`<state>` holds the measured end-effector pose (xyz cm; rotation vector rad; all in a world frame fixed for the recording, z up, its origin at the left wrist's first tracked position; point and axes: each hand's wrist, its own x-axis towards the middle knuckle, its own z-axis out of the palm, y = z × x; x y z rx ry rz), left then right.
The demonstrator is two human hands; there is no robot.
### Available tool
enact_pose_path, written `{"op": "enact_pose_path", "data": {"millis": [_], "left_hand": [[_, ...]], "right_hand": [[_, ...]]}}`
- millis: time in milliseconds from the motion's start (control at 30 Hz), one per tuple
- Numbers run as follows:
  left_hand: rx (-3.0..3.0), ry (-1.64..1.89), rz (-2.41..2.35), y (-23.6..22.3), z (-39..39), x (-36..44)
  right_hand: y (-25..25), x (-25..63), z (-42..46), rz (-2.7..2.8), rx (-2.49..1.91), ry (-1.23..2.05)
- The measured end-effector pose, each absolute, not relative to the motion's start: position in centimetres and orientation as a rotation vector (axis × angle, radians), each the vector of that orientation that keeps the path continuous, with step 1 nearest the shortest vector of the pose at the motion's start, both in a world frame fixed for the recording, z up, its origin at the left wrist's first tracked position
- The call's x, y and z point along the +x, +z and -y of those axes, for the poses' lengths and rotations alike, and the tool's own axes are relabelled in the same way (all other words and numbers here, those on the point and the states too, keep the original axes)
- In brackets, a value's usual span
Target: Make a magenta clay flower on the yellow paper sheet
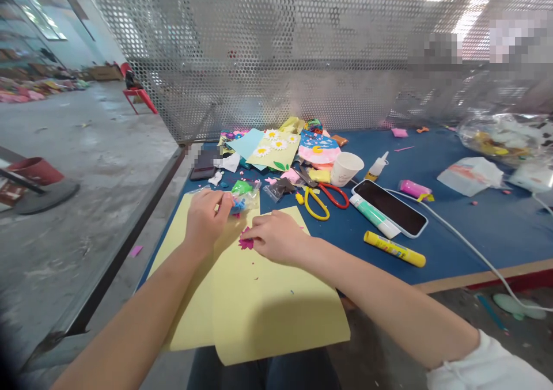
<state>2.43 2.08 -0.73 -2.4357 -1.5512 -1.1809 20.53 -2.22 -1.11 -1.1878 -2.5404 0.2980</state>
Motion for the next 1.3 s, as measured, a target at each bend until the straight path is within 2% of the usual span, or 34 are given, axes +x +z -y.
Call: {"op": "enact_pose_path", "data": {"millis": [133, 367, 567, 700, 867, 1067, 1300], "left_hand": [[-2.427, -1.170, 1.570, -0.7, -2.1, 2.5], [-2.433, -1.129, 1.630, -0.7, -2.1, 2.3], [-2.468, -0.954, 1.717, -1.6, -2.5, 2.3], [-2.546, -0.790, 1.707, -2.1, -2.9, 2.2], [-2.553, -0.833, 1.638, -2.1, -2.9, 2.2], [-2.691, -0.963, 1.294, -2.0, -2.4, 2.7], [-2.683, -1.098, 1.121, -1.6, -2.1, 3.2]], "right_hand": [[-1.4, 21.2, 2.2, 2.400, -1.232, 0.378], [-2.0, 21.4, 2.4, 2.496, -1.060, 0.242], [-2.7, 22.3, 1.1, 1.868, -1.213, 0.763], [-3.2, 23.2, 0.2, 1.722, -1.264, 0.839], [-3.2, 23.5, -0.6, 1.645, -1.281, 0.871], [-3.2, 23.1, -0.6, 1.677, -1.255, 0.947], [-2.8, 23.1, -0.1, 1.734, -1.179, 0.854]]}}
